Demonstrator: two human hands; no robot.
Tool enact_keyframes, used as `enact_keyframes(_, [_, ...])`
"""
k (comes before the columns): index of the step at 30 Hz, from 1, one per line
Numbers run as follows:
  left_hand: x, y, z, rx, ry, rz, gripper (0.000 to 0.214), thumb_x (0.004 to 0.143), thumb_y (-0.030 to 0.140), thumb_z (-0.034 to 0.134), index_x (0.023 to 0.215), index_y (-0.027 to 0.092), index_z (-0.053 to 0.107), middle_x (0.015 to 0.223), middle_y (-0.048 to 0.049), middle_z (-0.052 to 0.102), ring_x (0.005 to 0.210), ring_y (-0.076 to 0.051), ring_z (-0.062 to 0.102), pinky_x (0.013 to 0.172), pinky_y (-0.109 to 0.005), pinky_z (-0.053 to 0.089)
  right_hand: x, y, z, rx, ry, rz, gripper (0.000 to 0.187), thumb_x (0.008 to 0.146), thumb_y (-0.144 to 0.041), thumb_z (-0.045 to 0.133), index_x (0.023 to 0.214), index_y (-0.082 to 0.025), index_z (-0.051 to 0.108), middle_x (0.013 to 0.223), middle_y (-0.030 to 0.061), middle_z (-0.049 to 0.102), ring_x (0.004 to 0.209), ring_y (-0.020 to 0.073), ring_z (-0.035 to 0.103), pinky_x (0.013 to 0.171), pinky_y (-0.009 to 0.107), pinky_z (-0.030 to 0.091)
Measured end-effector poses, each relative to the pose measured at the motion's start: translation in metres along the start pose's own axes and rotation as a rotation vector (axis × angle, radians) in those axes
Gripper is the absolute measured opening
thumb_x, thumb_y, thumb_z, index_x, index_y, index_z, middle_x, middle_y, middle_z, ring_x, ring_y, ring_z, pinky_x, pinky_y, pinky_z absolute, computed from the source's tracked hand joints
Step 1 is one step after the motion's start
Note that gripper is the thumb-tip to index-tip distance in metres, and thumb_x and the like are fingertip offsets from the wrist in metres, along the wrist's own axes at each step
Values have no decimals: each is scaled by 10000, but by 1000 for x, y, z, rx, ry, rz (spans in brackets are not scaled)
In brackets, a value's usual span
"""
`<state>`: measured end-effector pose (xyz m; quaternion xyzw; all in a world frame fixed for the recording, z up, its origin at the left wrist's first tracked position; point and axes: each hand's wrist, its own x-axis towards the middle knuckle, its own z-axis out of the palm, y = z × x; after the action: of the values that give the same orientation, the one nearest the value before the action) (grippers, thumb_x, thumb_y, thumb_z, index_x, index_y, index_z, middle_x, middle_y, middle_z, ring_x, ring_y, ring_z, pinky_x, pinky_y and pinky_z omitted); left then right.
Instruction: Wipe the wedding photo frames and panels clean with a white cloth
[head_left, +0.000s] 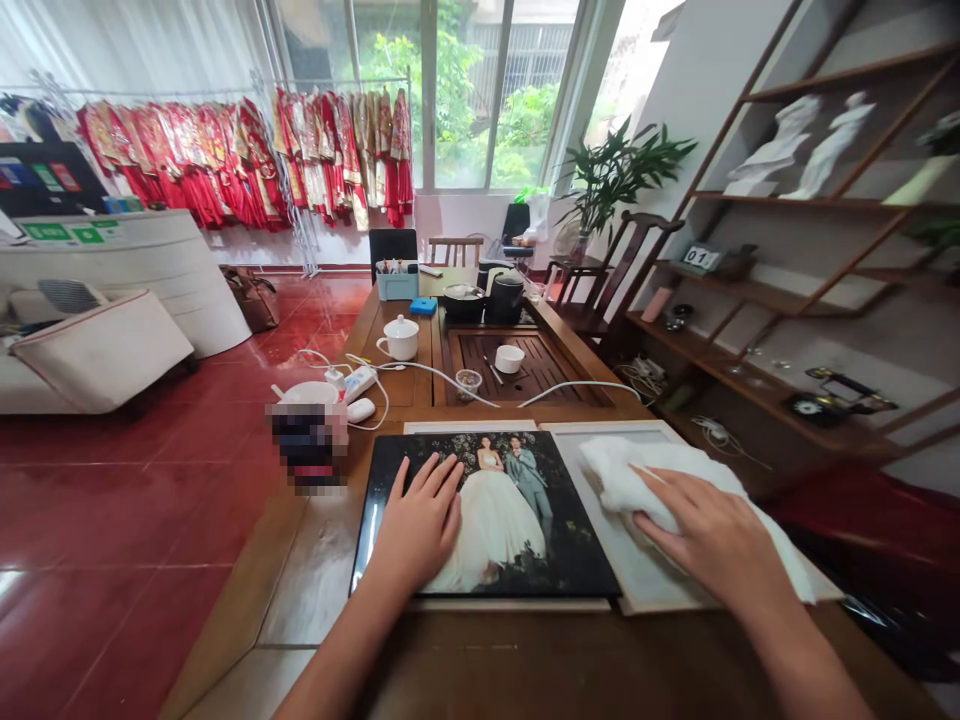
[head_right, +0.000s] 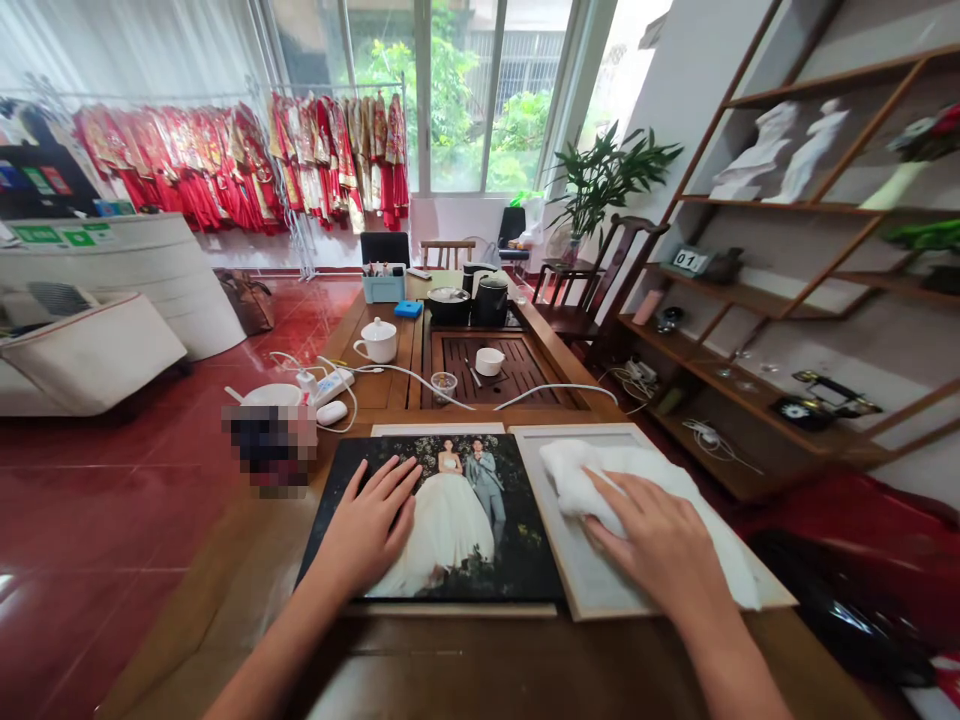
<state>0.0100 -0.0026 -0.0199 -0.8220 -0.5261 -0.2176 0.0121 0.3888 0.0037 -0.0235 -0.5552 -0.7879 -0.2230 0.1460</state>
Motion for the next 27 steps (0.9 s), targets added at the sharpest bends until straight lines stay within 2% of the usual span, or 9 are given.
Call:
enact_keyframes(5, [-3, 7, -13, 11, 73, 41, 349, 967, 224, 443, 1279, 238, 597, 1294, -50, 640, 1223, -245, 554, 1122, -498, 291, -5, -4, 24, 6, -78, 39, 500, 885, -463, 465, 1332, -247, 522, 1227, 101, 638, 1043, 301, 618, 809, 447, 457])
enact_keyframes(7, [-6, 4, -21, -1, 98, 26, 336, 961, 210, 447, 1253, 236, 612, 1252, -51, 659, 1176, -242, 583, 1087, -476, 335, -3, -9, 20, -9, -58, 83, 543, 872, -514, 469, 1356, -270, 494, 1257, 103, 619, 1090, 325, 593, 886, 532, 420])
enact_keyframes(10, [-13, -11, -29, -9, 134, -85, 334, 964, 223, 437, 1250, 214, 609, 1236, -75, 652, 1131, -249, 598, 1022, -456, 401, 2, -23, 1, 28, 46, 134, 604, 851, -553, 500, 1383, -268, 463, 1318, 113, 572, 1192, 352, 527, 1021, 624, 293])
enact_keyframes(12, [-19, -25, -29, -26, 169, -186, 360, 968, 258, 423, 1278, 176, 587, 1263, -112, 617, 1162, -272, 570, 1007, -459, 419, 6, -38, -12, 156, 135, 140, 575, 869, -501, 516, 1385, -254, 459, 1338, 108, 549, 1220, 318, 513, 1069, 557, 299])
enact_keyframes(14, [-24, -40, -25, -84, 212, -292, 405, 977, 297, 390, 1307, 130, 554, 1308, -151, 561, 1215, -285, 524, 1043, -457, 400, 11, -57, -20, 343, 165, 142, 520, 890, -437, 524, 1372, -251, 464, 1331, 91, 546, 1211, 267, 524, 1061, 447, 368])
enact_keyframes(16, [-29, -52, -19, -166, 226, -407, 457, 979, 326, 356, 1349, 100, 501, 1328, -169, 521, 1255, -289, 483, 1095, -463, 347, 15, -75, -22, 491, 104, 178, 500, 905, -417, 514, 1372, -251, 452, 1331, 84, 540, 1216, 248, 522, 1050, 402, 400])
enact_keyframes(20, [-34, -62, -7, -277, 128, -594, 532, 975, 387, 324, 1370, 54, 452, 1309, -207, 507, 1273, -309, 475, 1093, -475, 348, 22, -98, -8, 605, -101, 335, 558, 920, -483, 458, 1407, -215, 402, 1322, 116, 537, 1147, 271, 561, 992, 433, 452])
enact_keyframes(24, [-35, -64, -3, -296, 67, -604, 494, 968, 383, 303, 1284, 81, 532, 1206, -191, 586, 1175, -299, 559, 1033, -462, 412, 29, -99, 11, 616, -153, 364, 544, 925, -521, 416, 1329, -165, 490, 1115, 120, 644, 992, 268, 618, 887, 426, 501])
enact_keyframes(27, [-33, -62, -4, -300, 39, -595, 466, 956, 364, 294, 1216, 98, 575, 1148, -178, 614, 1122, -289, 582, 1012, -453, 425, 32, -99, 20, 614, -147, 378, 556, 933, -520, 377, 1305, -128, 509, 1144, 145, 650, 1042, 284, 611, 920, 442, 482])
